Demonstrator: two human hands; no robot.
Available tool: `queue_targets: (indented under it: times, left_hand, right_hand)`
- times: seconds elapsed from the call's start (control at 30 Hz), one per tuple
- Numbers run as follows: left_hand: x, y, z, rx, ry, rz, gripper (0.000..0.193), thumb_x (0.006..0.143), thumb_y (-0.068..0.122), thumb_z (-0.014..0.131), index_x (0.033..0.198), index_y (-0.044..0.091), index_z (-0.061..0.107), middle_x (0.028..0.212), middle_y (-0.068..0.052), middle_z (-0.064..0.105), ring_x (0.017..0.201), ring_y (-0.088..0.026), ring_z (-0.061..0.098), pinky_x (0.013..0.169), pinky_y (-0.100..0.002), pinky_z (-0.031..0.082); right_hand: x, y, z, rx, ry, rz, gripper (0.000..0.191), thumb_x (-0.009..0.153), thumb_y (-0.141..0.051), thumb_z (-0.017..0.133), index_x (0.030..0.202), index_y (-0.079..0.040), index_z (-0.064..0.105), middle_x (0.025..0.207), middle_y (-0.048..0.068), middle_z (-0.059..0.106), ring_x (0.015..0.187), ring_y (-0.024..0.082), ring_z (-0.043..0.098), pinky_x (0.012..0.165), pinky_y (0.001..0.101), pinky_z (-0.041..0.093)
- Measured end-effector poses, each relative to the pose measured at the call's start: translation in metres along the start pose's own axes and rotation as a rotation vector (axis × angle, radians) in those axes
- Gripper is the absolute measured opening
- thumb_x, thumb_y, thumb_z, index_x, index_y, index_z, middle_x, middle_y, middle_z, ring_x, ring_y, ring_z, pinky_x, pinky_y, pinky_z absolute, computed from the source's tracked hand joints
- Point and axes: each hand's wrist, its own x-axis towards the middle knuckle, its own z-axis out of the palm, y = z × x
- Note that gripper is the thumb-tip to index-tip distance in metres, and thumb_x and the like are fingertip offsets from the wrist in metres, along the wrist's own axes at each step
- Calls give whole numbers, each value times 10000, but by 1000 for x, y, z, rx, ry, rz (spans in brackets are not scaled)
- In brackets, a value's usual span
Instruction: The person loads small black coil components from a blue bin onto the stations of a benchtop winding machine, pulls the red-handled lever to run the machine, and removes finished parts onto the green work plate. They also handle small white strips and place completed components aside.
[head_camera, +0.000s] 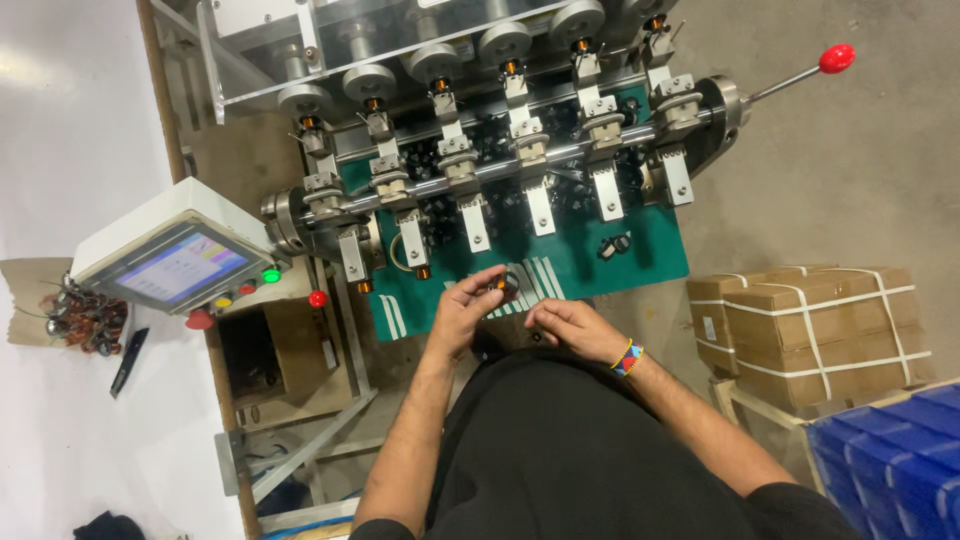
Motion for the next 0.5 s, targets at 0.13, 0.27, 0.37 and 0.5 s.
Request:
queue_targets:
  times: [0.13,0.27,0.37,0.5]
  left_hand:
    - [0,-7,7,400,-195,-171,432,914,68,759,1336,4,691,1085,-74,758,962,-117,673,868,-281,543]
    - [7,-32,30,488,229,-68,416,895,45,741,1300,-4,660,1118,-76,757,917,-125,714,815,-268,561]
    - [19,-57,44,-119,171,61,437,932,5,714,1351,-24,590,1222,-105,697,1057,-130,710,941,-266,573]
    - [21,-94,53,-206,330,64,459,940,-5,698,1375,-45,558,1178,-144,677,958,-170,729,853,-293,587]
  right_hand:
    - [4,-20,-26,-621,158,-171,225,1023,-248,565,994,-80,712,815,100,716,738,278,679,628,379,525]
    - [7,-37,-28,-824,156,-190,179,961,-239,627,957,-84,718,790,150,712,737,366,689,620,448,519]
    - [-2,-30,-20,-708,128,-233,185,983,-232,621,1005,-78,723,792,149,715,722,366,696,608,440,524]
    - [-3,17,-30,-357,-157,111,246,1024,-265,564,983,-85,726,756,114,743,653,308,724,635,399,564]
